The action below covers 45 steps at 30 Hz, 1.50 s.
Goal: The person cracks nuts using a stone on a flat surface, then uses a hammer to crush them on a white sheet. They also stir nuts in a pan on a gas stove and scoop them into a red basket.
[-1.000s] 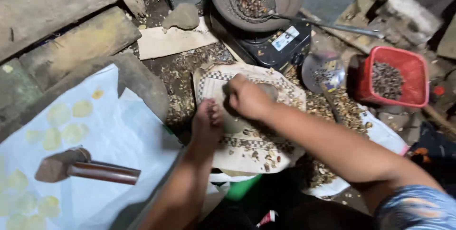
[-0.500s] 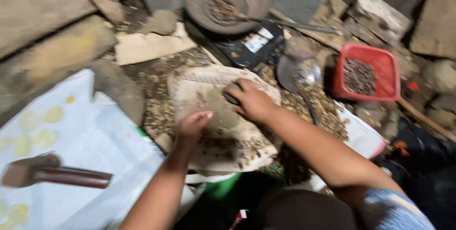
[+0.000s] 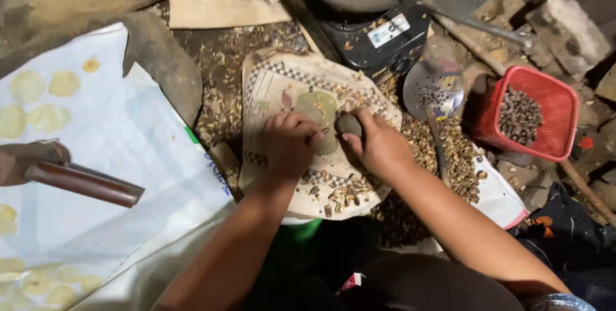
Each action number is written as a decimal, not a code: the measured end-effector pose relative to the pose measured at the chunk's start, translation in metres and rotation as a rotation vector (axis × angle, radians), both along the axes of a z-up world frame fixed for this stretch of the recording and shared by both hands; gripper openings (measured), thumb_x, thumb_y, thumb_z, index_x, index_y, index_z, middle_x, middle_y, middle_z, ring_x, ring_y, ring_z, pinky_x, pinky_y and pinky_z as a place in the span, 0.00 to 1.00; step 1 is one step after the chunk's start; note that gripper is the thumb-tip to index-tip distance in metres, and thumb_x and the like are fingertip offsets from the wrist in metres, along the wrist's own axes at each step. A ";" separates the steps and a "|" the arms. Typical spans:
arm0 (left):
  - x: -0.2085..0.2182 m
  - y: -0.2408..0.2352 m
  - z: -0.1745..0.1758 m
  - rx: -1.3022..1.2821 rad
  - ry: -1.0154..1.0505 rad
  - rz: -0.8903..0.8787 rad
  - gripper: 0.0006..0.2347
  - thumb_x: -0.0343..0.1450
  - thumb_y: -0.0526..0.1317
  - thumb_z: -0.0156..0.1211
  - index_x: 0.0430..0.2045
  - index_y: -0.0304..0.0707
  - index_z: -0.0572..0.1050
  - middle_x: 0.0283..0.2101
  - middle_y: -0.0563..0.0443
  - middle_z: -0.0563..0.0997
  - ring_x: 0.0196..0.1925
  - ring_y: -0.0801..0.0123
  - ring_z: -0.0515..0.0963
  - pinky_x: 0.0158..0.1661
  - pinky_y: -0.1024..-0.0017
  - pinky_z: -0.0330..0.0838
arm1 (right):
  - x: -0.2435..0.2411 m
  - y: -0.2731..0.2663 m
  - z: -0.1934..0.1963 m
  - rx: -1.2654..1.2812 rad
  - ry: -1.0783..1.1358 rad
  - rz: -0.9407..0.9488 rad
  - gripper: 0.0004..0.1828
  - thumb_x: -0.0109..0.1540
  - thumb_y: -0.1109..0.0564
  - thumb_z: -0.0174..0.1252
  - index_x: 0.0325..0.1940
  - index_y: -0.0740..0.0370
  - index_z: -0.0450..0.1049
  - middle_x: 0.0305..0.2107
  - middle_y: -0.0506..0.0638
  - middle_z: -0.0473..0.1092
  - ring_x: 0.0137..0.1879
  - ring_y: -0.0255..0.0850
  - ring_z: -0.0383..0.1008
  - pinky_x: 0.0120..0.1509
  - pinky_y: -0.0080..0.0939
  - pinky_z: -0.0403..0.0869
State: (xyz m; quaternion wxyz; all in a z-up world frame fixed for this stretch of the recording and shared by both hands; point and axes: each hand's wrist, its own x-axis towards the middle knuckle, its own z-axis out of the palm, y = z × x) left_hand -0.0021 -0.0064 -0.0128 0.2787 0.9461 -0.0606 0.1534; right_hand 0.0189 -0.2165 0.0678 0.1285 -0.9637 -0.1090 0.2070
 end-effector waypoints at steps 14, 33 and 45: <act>0.004 0.024 -0.030 -0.022 0.121 -0.002 0.05 0.71 0.47 0.60 0.36 0.60 0.82 0.43 0.60 0.80 0.49 0.54 0.80 0.50 0.57 0.72 | 0.030 0.035 0.015 0.179 0.157 -0.114 0.26 0.68 0.42 0.52 0.69 0.44 0.58 0.51 0.68 0.71 0.59 0.70 0.73 0.63 0.68 0.72; -0.004 0.030 -0.021 0.010 0.012 0.052 0.12 0.67 0.42 0.67 0.44 0.55 0.78 0.43 0.53 0.78 0.47 0.52 0.80 0.48 0.58 0.73 | 0.012 0.062 0.015 0.087 -0.092 0.181 0.27 0.68 0.42 0.51 0.70 0.44 0.60 0.48 0.66 0.68 0.53 0.72 0.75 0.58 0.67 0.75; 0.006 0.027 -0.004 -0.129 0.054 0.108 0.05 0.67 0.41 0.68 0.33 0.55 0.81 0.42 0.59 0.77 0.48 0.57 0.79 0.47 0.62 0.74 | 0.027 0.056 0.012 0.107 0.160 -0.062 0.26 0.67 0.41 0.51 0.69 0.41 0.58 0.54 0.68 0.71 0.61 0.68 0.72 0.66 0.66 0.71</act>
